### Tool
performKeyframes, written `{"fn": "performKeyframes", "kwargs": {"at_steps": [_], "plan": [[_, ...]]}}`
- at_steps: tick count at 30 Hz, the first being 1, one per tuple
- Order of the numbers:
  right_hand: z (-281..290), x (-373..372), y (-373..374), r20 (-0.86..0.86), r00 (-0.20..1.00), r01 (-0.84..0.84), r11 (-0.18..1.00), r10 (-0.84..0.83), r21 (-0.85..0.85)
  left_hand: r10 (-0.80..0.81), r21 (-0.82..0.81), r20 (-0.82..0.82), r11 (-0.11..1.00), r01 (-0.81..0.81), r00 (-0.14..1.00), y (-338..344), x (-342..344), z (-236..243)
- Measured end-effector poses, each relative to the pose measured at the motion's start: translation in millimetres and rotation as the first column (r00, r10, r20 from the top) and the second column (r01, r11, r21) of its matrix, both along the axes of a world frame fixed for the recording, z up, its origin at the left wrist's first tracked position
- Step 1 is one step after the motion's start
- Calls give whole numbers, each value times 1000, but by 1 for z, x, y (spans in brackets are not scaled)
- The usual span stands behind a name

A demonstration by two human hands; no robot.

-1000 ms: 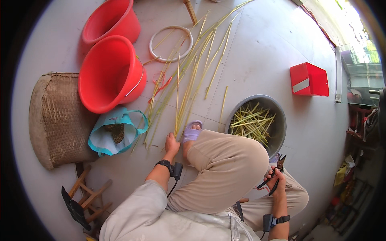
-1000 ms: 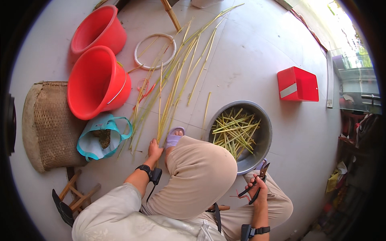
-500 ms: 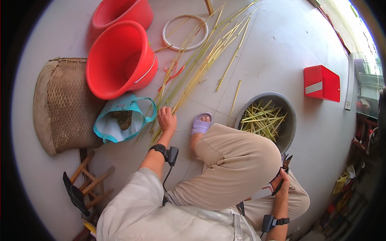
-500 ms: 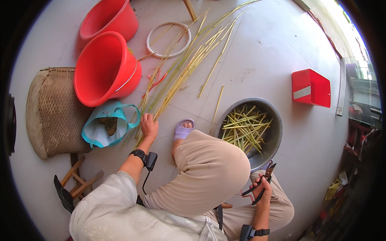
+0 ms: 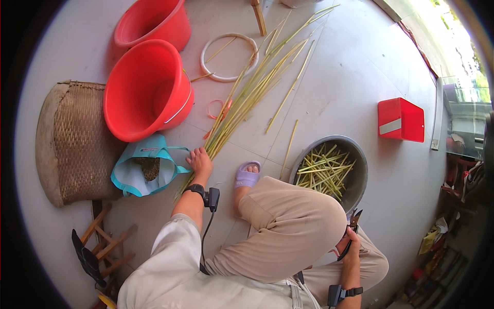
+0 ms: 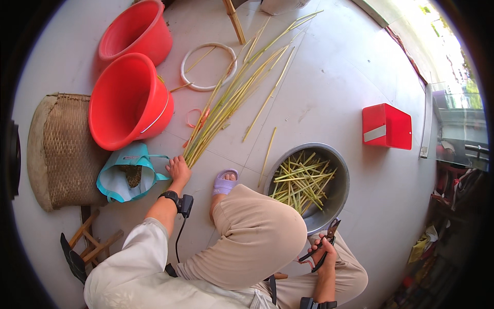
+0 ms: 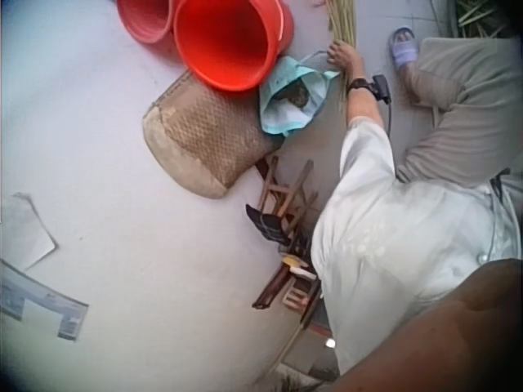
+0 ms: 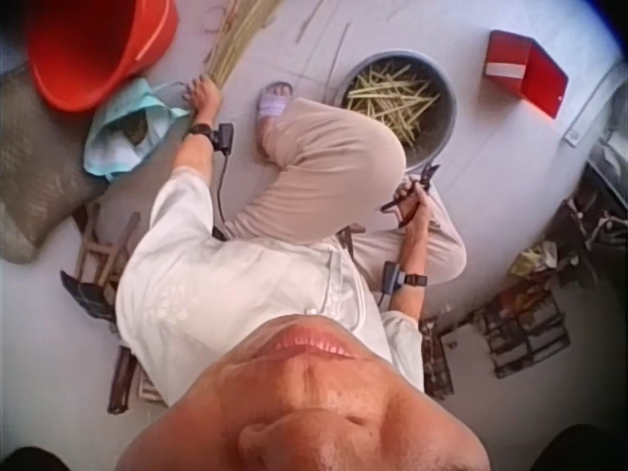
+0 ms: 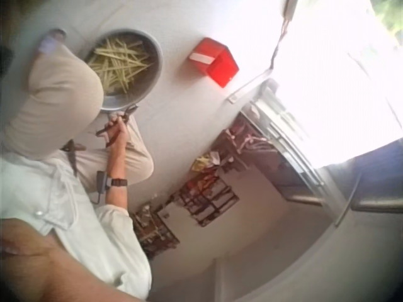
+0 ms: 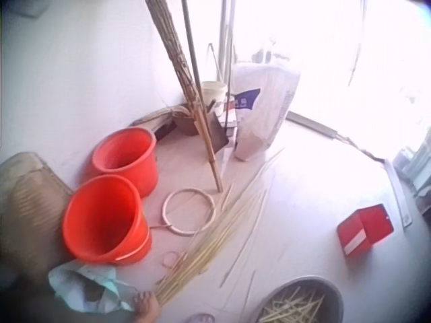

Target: The person is sitting and using gardening shears to cut green plant stems into smaller segments and placing them into a bucket.

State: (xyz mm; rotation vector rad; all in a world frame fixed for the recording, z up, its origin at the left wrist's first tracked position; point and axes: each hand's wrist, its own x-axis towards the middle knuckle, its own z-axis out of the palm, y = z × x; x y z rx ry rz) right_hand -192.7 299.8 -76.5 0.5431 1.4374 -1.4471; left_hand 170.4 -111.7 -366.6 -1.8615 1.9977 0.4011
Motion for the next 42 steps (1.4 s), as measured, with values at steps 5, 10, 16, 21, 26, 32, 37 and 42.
{"fn": "performKeyframes", "kwargs": {"at_steps": [5,10,16,21,26,32,37,42], "plan": [[-5,-2,7,62,998,18,999,-15,-50,-25,-53,0,998,25,1000,30,-9,-32],[2,-1,11,44,997,60,998,-59,-25,94,55,-225,995,-83,970,50,-22,-17],[-2,-2,21,41,997,60,998,-59,-26,124,212,-352,976,-51,928,40,-2,-33],[1,-2,20,45,998,57,998,-55,-42,795,879,-447,476,33,410,15,13,-1],[5,0,16,38,999,27,996,-24,-81,844,925,-376,369,94,383,-20,16,50],[2,1,13,44,999,8,997,-4,-75,764,836,-516,548,33,388,-50,36,50],[-3,-2,21,55,998,0,994,6,-109,768,825,-507,564,-39,392,-60,36,53],[-3,0,17,29,999,-16,994,19,-104,797,849,-492,528,-10,351,-57,36,54]]}}
